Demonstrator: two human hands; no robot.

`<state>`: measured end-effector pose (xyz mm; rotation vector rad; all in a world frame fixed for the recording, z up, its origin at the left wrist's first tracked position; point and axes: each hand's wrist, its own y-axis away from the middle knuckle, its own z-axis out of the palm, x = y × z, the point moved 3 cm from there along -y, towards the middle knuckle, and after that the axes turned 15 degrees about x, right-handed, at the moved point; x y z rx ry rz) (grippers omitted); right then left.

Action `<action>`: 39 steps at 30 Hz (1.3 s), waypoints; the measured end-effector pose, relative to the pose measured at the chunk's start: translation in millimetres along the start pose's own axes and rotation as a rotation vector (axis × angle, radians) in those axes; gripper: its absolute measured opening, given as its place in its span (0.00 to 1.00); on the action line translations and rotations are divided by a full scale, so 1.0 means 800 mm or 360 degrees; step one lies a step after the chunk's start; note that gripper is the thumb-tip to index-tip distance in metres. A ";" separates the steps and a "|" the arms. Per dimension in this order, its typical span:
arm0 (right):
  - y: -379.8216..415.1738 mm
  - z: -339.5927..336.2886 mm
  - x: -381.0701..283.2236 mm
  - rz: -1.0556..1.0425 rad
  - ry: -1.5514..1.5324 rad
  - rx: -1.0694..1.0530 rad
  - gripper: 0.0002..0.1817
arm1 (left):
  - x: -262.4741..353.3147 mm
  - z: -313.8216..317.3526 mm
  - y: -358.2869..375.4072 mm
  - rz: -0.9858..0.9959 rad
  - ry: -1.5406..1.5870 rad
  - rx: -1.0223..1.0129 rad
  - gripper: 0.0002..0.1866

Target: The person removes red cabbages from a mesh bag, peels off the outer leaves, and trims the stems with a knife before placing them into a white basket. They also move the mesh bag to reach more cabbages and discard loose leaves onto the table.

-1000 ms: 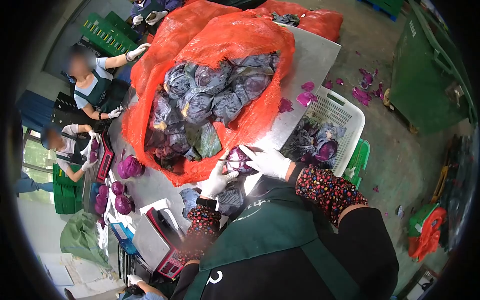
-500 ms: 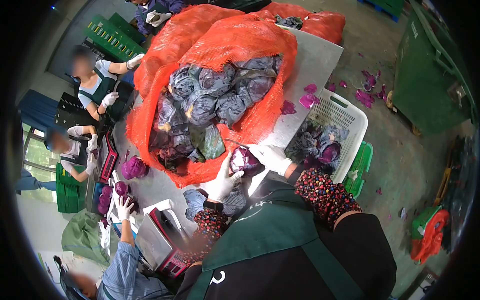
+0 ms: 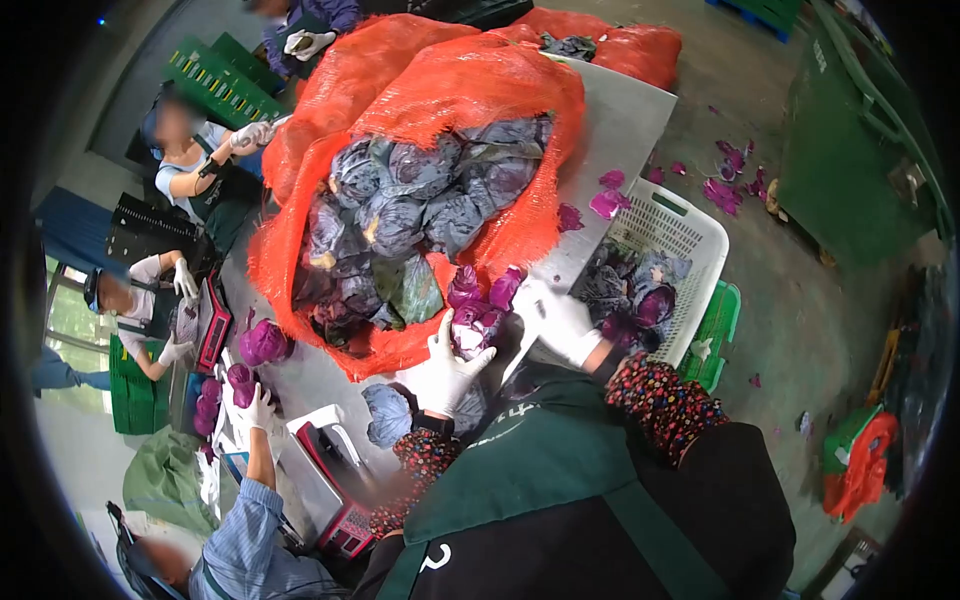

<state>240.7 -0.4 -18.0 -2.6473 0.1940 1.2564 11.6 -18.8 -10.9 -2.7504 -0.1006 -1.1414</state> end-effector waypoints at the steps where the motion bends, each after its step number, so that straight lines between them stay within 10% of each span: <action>1: 0.009 0.021 0.003 -0.0015 -0.0185 -0.0027 0.24 | 0.011 0.000 -0.001 0.0038 -0.0061 0.0029 0.53; 6: 0.014 0.040 -0.015 0.0525 -0.0341 -0.0520 0.35 | 0.017 0.023 -0.001 0.0544 0.0042 0.0334 0.53; 17: 0.014 0.063 0.021 0.0740 -0.1062 -0.0601 0.06 | -0.011 0.011 -0.017 -0.0309 0.0900 -0.0134 0.56; 20: 0.019 0.065 -0.001 0.0812 -0.1165 -0.0583 0.06 | 0.034 0.004 -0.019 -0.0232 0.0835 -0.0219 0.59; 21: 0.019 0.068 -0.002 0.0832 -0.1152 -0.0500 0.06 | 0.032 0.013 -0.020 0.0528 -0.0252 0.0160 0.57; 22: 0.017 0.075 0.006 0.0817 -0.1149 -0.0513 0.06 | 0.026 0.017 -0.027 0.0521 -0.0254 0.0178 0.57; 32: 0.023 0.051 0.038 0.0932 -0.1288 -0.0656 0.05 | -0.050 -0.011 -0.033 -0.0969 0.1560 -0.0235 0.39; 39: 0.004 -0.031 0.084 0.0949 -0.1235 -0.0451 0.07 | -0.042 0.002 -0.003 -0.1061 0.2051 -0.0378 0.40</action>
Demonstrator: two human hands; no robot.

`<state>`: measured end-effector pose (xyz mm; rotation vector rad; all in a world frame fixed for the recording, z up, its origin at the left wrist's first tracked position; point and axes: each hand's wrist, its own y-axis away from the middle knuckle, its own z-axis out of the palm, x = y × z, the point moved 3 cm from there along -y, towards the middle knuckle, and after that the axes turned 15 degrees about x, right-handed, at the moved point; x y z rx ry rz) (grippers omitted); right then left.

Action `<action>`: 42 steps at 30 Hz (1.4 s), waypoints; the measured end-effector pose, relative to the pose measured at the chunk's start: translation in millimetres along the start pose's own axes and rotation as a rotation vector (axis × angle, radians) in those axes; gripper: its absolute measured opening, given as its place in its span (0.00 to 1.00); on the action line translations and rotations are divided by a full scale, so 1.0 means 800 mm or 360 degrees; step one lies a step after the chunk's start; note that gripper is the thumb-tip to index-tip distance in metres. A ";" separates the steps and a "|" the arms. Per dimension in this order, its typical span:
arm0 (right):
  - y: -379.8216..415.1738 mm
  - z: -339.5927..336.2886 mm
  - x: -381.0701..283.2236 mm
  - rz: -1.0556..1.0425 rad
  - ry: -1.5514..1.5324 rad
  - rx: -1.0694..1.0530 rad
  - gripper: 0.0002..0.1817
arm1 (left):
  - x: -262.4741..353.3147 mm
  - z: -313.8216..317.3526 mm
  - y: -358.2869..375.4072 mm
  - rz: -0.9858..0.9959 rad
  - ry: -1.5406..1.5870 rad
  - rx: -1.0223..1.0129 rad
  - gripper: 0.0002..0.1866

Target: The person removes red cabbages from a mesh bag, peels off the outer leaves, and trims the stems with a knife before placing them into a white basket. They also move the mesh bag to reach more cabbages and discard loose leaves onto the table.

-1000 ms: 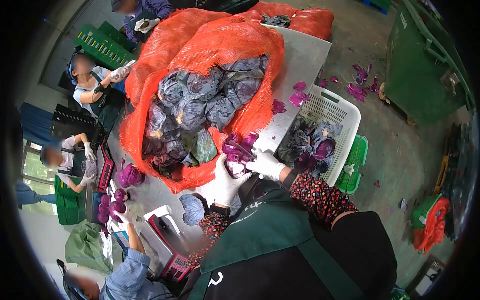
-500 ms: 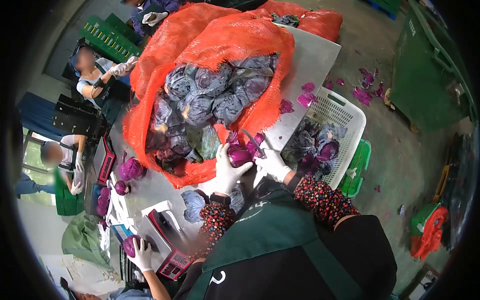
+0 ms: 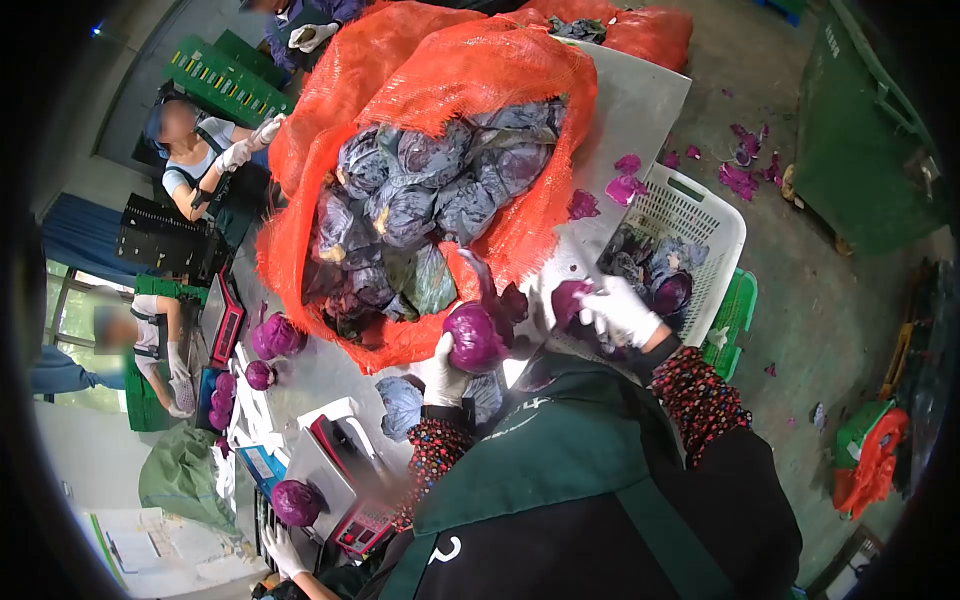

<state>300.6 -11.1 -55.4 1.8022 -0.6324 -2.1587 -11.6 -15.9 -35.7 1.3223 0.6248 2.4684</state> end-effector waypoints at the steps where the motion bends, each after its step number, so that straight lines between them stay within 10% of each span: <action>1: -0.008 -0.025 0.005 -0.0048 -0.0025 0.0038 0.08 | 0.000 0.003 0.002 -0.0001 -0.0002 -0.0010 0.40; 4: -0.001 -0.066 -0.002 -0.0677 0.1572 0.0451 0.31 | 0.008 0.020 -0.001 0.0145 0.0075 0.0009 0.40; 7: 0.043 -0.015 -0.038 -0.0917 0.1341 0.0547 0.43 | 0.029 0.073 0.019 0.0610 -0.0737 0.0088 0.41; 14: 0.038 0.085 -0.051 -0.1032 0.0642 0.0516 0.24 | 0.002 0.121 0.037 0.0753 -0.0926 -0.0134 0.50; 19: 0.034 0.072 -0.043 -0.1229 0.1001 0.0706 0.14 | 0.020 0.122 0.056 0.0858 -0.1071 -0.0159 0.51; 27: -0.008 -0.059 0.023 -0.0603 0.1614 0.0853 0.19 | 0.030 0.071 0.034 -0.0056 0.0425 0.0083 0.43; 29: 0.002 -0.064 0.011 -0.0816 0.1746 0.0968 0.27 | 0.030 0.087 0.051 0.1285 -0.1022 0.0140 0.39; 31: 0.007 -0.056 -0.008 -0.0980 0.1564 0.0871 0.32 | 0.014 0.087 0.042 -0.0399 0.0873 0.0078 0.35; 33: 0.033 -0.026 -0.057 -0.1202 0.1221 0.0687 0.26 | 0.004 0.099 0.046 -0.0734 0.1035 -0.0476 0.36; 39: 0.112 0.079 -0.112 -0.0503 0.0026 0.0093 0.17 | 0.004 0.098 0.044 -0.0453 0.0725 -0.0125 0.41; 42: 0.115 0.114 -0.090 -0.0964 0.0099 0.0321 0.16 | 0.004 0.095 0.042 -0.0066 0.0512 0.0078 0.39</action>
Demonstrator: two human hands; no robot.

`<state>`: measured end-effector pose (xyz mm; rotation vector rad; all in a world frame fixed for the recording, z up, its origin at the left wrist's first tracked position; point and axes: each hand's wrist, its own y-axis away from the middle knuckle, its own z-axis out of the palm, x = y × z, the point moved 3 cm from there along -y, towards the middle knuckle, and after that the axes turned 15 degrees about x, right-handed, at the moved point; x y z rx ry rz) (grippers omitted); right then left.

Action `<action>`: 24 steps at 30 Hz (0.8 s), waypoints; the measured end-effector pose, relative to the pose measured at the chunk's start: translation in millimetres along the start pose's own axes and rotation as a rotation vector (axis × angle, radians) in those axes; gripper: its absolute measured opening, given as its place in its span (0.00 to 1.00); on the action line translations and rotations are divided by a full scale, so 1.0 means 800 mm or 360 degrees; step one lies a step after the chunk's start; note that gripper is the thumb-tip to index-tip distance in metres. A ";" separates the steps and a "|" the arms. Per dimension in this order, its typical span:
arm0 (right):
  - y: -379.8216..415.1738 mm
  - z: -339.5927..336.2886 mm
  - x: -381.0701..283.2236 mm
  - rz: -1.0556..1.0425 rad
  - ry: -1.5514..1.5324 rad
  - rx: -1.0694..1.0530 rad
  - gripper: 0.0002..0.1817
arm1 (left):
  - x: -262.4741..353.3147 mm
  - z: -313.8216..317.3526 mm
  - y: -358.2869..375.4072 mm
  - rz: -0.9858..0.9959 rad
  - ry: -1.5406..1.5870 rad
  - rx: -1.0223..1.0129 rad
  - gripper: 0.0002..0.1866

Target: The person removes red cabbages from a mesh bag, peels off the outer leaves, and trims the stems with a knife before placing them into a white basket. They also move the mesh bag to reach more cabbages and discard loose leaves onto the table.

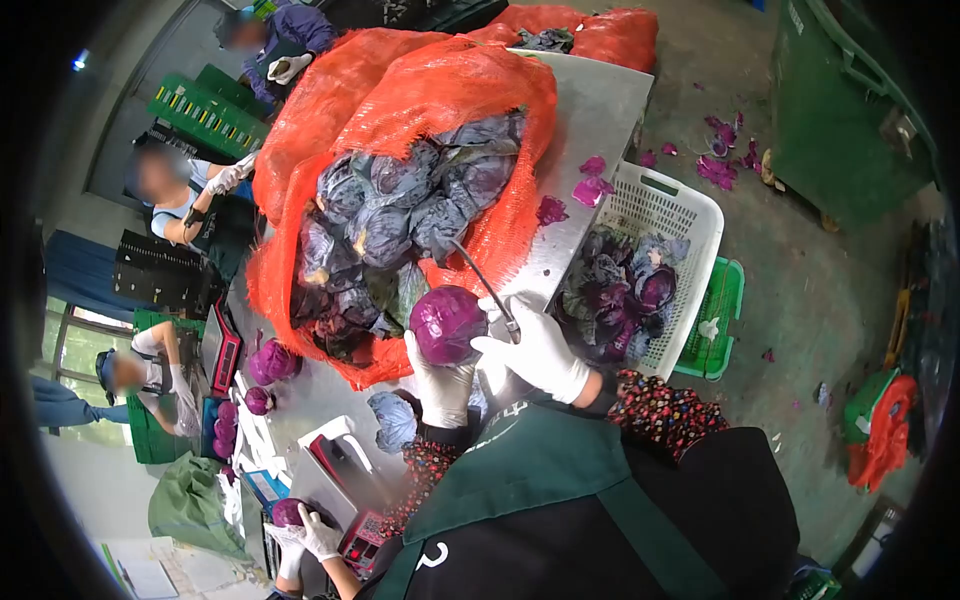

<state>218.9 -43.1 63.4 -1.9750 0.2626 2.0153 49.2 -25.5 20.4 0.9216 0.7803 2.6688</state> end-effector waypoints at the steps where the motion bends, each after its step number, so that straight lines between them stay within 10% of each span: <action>1: 0.002 0.006 0.003 -0.0100 0.0108 0.0105 0.15 | 0.004 -0.002 0.002 0.0238 -0.0158 0.0049 0.39; 12: -0.007 0.018 0.028 0.0574 -0.0393 -0.0131 0.06 | 0.012 -0.003 0.011 0.0270 -0.0005 0.0143 0.38; 21: 0.011 -0.014 -0.004 0.0198 -0.0013 -0.1186 0.08 | 0.019 -0.023 -0.006 -0.0328 0.0495 0.0132 0.35; 24: -0.020 -0.040 0.047 -0.0098 0.0184 -0.0687 0.24 | 0.019 -0.026 -0.008 -0.0266 0.0637 0.0285 0.34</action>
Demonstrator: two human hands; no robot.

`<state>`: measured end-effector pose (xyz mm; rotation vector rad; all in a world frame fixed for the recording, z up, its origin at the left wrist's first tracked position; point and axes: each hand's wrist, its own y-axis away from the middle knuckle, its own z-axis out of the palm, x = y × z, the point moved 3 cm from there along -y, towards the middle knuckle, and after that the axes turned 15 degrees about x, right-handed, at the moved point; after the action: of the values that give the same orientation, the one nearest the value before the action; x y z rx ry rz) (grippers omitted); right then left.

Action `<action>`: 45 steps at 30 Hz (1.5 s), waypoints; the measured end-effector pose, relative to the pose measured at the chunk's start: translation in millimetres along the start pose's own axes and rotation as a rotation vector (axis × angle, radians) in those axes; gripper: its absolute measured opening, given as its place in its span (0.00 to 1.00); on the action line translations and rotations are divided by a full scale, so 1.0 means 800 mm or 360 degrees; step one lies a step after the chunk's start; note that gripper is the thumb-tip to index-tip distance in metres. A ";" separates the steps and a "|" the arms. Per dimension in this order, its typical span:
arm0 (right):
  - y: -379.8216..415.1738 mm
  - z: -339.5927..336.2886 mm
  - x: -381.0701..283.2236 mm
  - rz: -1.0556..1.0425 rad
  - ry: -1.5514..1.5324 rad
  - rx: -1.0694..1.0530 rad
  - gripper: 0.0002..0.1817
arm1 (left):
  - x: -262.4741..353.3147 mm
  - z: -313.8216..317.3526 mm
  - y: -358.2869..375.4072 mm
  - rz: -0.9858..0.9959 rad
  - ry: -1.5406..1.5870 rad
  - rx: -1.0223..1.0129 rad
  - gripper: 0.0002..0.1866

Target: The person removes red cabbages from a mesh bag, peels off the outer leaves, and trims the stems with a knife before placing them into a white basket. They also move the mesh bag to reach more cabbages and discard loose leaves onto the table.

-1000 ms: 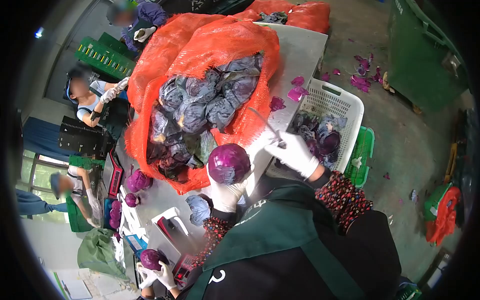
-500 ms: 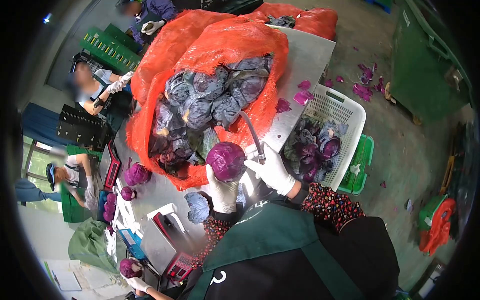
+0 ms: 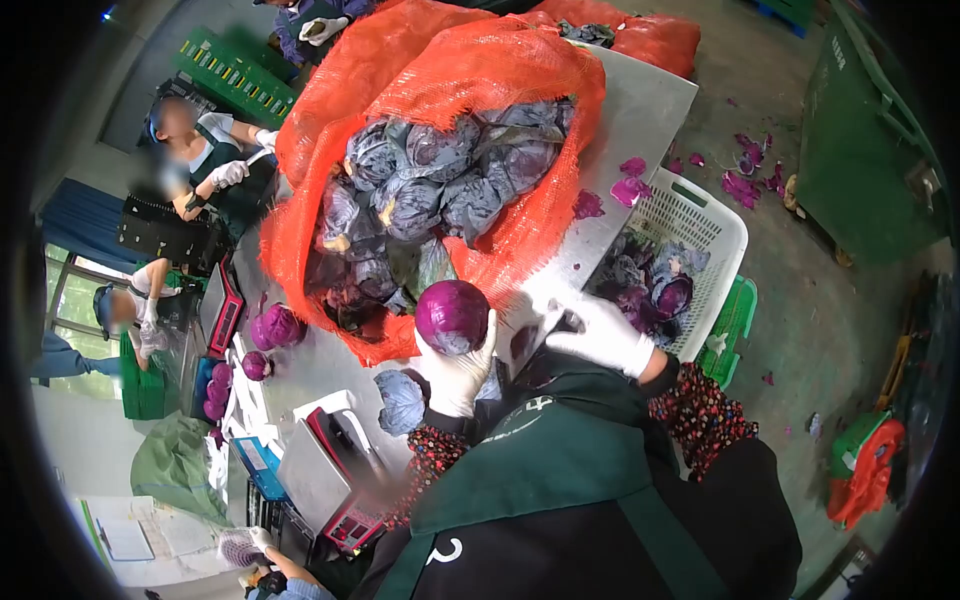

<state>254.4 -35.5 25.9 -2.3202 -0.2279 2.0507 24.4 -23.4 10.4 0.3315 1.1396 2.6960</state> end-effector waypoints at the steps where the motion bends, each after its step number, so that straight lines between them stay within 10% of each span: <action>1: -0.012 -0.011 0.001 -0.0189 0.0315 0.0145 0.29 | 0.001 -0.003 -0.004 0.0075 -0.0120 0.0036 0.33; 3: -0.028 -0.006 -0.001 0.0502 -0.0383 -0.0011 0.35 | -0.003 0.005 0.005 -0.0252 0.0109 0.0018 0.36; 6: -0.050 0.026 0.010 0.0488 -0.0700 -0.0020 0.39 | -0.011 0.005 0.013 -0.0438 -0.0230 -0.0260 0.46; 10: -0.060 0.052 0.025 0.0783 -0.0861 -0.0039 0.20 | -0.001 0.006 0.042 -0.0024 -0.1321 -0.0355 0.35; 13: -0.056 0.067 0.044 0.1061 -0.1158 0.0014 0.18 | 0.016 0.009 0.066 0.0975 -0.2115 -0.0323 0.44; 19: -0.046 0.124 0.075 0.1440 -0.1277 -0.0222 0.18 | 0.028 0.023 0.065 0.1894 -0.2471 -0.0274 0.61; 23: -0.045 0.144 0.075 0.1428 -0.1009 -0.0426 0.17 | 0.062 -0.017 0.041 0.1555 -0.1707 -0.0059 0.52; 29: -0.038 0.189 0.046 0.0799 -0.0299 -0.0793 0.21 | 0.184 -0.082 0.060 0.1249 -0.0777 0.0621 0.36; 32: -0.018 0.220 0.076 -0.0507 0.0216 -0.0755 0.27 | 0.289 -0.164 0.034 0.1257 -0.0519 0.0822 0.38; 35: -0.006 0.228 0.075 -0.0959 0.0677 -0.0880 0.21 | 0.372 -0.222 0.013 0.1375 -0.0389 0.0785 0.40; 37: -0.005 0.220 0.085 -0.0978 0.0871 -0.0956 0.19 | 0.374 -0.194 0.019 0.1263 -0.0149 0.0959 0.42; 39: -0.006 0.200 0.098 -0.1132 0.0953 -0.0853 0.18 | 0.337 -0.120 0.037 0.1791 -0.0517 0.1007 0.38; 43: -0.022 0.118 0.097 -0.0809 0.0999 -0.0671 0.19 | 0.233 0.040 0.027 0.2651 -0.1562 0.0147 0.25; 45: -0.027 0.057 0.098 -0.0814 0.1214 -0.0319 0.20 | 0.197 0.088 -0.006 0.2228 -0.1723 -0.0164 0.23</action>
<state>216.6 -7.0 -54.6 -2.5874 -0.8892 0.8771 -106.2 69.9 75.0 2.9035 0.3469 2.3766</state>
